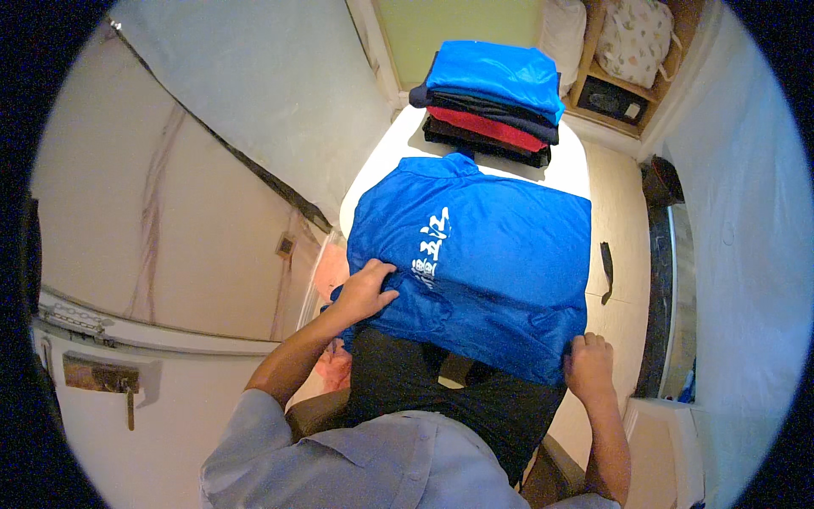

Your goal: The person sits on the floor and folds several blue t-shirts one by one on a low white table. They smooth out each shirt, fold the sides in, and then fold the bottom up to create a neat stack of folded clothes.

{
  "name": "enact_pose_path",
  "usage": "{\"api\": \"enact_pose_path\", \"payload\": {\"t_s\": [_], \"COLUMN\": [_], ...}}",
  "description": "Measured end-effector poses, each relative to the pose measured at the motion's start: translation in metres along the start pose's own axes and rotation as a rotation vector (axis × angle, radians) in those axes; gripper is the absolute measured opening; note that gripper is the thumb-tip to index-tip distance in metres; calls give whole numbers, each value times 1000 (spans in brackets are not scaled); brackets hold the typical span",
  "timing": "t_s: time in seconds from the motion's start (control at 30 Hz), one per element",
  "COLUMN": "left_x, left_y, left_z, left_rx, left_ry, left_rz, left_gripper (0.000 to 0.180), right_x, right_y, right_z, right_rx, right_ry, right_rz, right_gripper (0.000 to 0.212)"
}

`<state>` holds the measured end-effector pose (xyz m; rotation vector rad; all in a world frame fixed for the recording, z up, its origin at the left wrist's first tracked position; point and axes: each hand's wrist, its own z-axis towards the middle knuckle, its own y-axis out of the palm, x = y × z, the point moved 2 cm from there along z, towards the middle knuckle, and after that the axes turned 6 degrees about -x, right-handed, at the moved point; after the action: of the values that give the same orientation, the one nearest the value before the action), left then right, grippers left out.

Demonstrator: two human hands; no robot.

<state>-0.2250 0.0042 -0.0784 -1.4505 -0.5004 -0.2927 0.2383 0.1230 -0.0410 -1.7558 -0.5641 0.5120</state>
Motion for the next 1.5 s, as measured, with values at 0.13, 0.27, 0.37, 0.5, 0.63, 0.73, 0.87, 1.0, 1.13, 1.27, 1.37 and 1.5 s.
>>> {"api": "enact_pose_path", "payload": {"t_s": [0.13,0.27,0.37,0.5,0.63,0.73,0.87,1.0,1.13,1.27,1.37,1.5], "left_x": [-2,-4,-1,7,5,-6,-41,-27,-24,-24,-26,-19], "left_y": [12,13,-4,-31,-46,-39,8,7,10,10,7,4], "left_z": [11,10,6,15,55,99,135,139,140,140,135,136], "left_rx": [-100,-37,-14,-44,21,150,442,437,468,433,399,386], "left_ry": [-31,86,248,238,85,-2,-2,-164,-139,-163,-214,-193], "left_rz": [133,117,32,-364,-656,-693,-366,-312,-290,-261,-245,-251], "left_gripper": [22,13,13,14,20,21,20,19,18,18,19,20], "right_x": [-35,-61,-66,-63,-70,-78,-92,-96,-103,-116,-141,-135], "right_y": [-6,-5,-3,2,-10,-18,-39,-50,-48,-48,-71,-60], "right_z": [18,27,32,41,66,97,153,228,313,377,388,408], "right_rx": [88,129,120,120,159,204,259,406,574,482,274,196], "right_ry": [-106,-200,-215,-228,-219,-207,-167,-172,-214,-122,26,-62], "right_rz": [156,233,303,391,476,551,669,712,639,589,418,642], "right_gripper": [22,18,14,13,13,13,13,16,25,43,43,29]}}
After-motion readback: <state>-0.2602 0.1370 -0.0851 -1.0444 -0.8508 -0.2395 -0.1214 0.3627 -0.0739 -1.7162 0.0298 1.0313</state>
